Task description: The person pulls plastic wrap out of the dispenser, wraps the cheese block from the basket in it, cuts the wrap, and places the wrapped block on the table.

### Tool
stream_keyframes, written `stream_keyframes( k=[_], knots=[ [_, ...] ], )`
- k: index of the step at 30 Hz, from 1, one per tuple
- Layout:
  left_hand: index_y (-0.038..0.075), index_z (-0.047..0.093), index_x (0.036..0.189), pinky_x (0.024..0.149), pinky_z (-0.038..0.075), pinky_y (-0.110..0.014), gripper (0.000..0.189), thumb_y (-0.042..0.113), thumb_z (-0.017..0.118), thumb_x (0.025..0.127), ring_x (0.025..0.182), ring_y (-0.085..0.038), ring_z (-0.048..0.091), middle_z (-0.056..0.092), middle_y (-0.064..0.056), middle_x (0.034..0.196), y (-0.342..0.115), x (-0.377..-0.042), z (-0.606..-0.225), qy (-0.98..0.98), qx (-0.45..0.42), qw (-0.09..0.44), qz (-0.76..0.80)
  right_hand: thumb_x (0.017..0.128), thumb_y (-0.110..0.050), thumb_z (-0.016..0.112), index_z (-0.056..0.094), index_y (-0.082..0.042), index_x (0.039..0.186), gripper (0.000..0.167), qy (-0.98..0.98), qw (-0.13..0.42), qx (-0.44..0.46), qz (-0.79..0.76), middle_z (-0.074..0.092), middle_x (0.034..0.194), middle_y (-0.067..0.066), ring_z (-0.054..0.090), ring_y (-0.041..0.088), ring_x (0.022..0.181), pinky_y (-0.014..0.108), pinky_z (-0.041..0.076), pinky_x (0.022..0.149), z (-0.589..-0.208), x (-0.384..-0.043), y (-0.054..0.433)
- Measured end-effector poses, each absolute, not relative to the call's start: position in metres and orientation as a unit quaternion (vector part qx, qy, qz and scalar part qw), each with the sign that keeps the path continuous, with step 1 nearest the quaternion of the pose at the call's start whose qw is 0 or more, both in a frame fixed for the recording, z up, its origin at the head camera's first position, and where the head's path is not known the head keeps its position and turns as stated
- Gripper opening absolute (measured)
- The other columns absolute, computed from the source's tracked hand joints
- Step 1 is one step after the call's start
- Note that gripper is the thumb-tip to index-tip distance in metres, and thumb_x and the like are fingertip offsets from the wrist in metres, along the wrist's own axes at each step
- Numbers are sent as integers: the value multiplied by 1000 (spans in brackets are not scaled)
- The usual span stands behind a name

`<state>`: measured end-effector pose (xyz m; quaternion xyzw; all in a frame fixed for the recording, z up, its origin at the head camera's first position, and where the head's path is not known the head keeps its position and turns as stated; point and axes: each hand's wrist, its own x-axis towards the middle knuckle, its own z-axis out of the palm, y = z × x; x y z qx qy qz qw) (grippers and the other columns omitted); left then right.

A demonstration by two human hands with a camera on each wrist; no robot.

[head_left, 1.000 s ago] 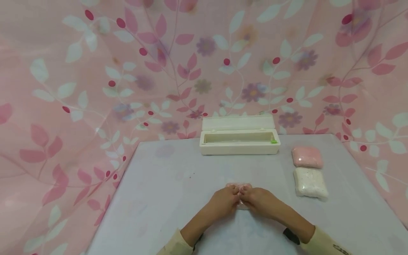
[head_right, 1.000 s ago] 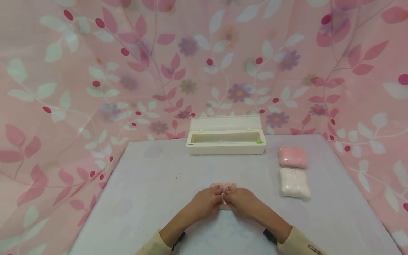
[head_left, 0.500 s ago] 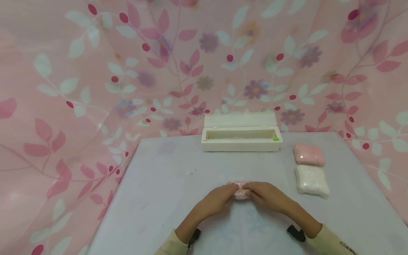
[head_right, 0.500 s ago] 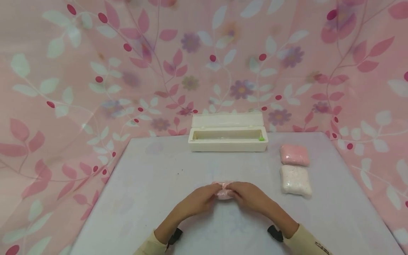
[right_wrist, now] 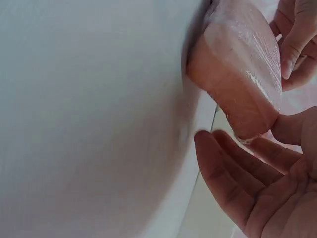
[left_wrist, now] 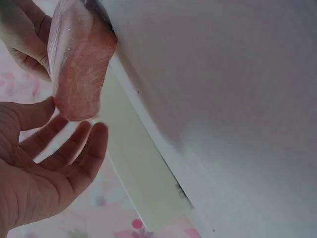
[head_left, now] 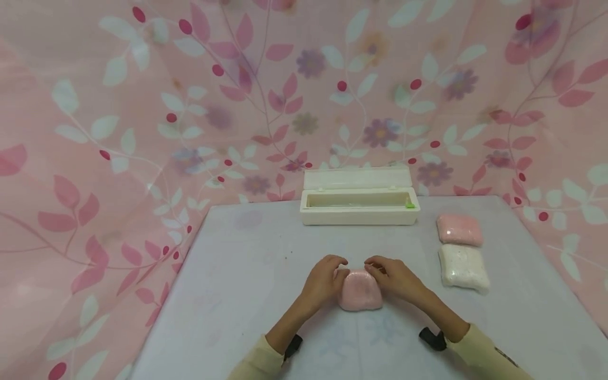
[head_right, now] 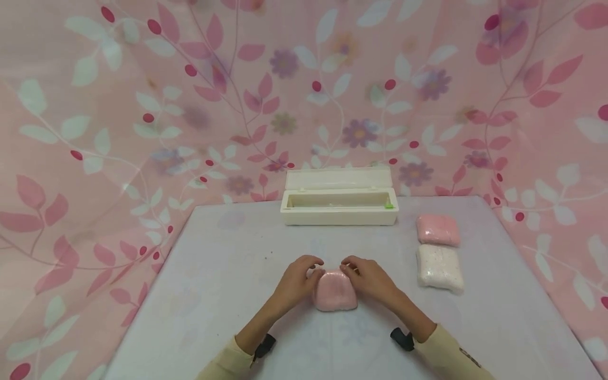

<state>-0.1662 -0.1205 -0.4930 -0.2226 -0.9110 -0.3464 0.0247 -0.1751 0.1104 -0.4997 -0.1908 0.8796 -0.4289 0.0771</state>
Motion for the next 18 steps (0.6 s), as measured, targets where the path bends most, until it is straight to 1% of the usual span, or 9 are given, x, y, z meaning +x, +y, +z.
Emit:
stream_keyframes(
  k=[2,3,4,7,9,11,15,18],
  knots=[
    [11,71,106,89,49,-31,14,17,67,94,105,-16,60,65,1,112,-119,-165,-493,-913,-252,62,-314,100,-23,60,66,-7,122,28,892,47,-215,-394,69,112,3,65,23,100,43,54,81,-498,-174,111],
    [12,72,104,91,49,-31,12,16,68,93,107,-16,59,65,2,112,-119,-165,-493,-912,-266,67,-304,99,-22,61,65,-9,124,28,895,35,-232,-379,68,116,3,65,24,105,46,53,85,-498,-174,112],
    [13,72,102,91,48,-30,11,17,70,92,107,-16,59,65,3,112,-119,-164,-494,-911,-282,69,-291,98,-20,63,65,-10,126,30,895,30,-251,-367,67,120,3,63,26,110,48,51,88,-497,-173,113],
    [16,73,101,91,48,-27,13,21,74,89,108,-14,59,67,3,113,-122,-160,-496,-911,-329,49,-242,94,-26,69,63,-15,131,39,895,42,-307,-322,60,134,5,56,28,122,50,47,94,-498,-168,117],
    [16,74,104,94,47,-27,19,24,76,88,112,-14,58,67,3,116,-123,-156,-499,-915,-346,31,-204,92,-31,71,62,-15,134,47,890,59,-343,-294,54,141,9,54,31,125,51,47,94,-499,-164,119],
    [16,75,109,96,47,-29,24,26,77,87,117,-14,57,67,2,120,-123,-153,-501,-919,-352,14,-177,91,-36,71,59,-16,138,53,889,77,-360,-272,48,146,11,52,32,127,52,47,94,-500,-160,121],
    [16,75,114,98,46,-30,25,22,74,90,121,-13,56,65,2,126,-121,-147,-506,-924,-342,-12,-169,92,-35,70,57,-12,139,54,887,94,-361,-273,46,149,12,51,33,128,53,46,94,-503,-155,123],
    [15,74,114,97,47,-30,23,19,72,91,119,-12,58,66,3,125,-120,-145,-508,-922,-348,-14,-170,93,-34,69,57,-12,140,53,885,100,-357,-283,45,149,12,51,33,128,53,46,95,-506,-153,123]
  ],
)
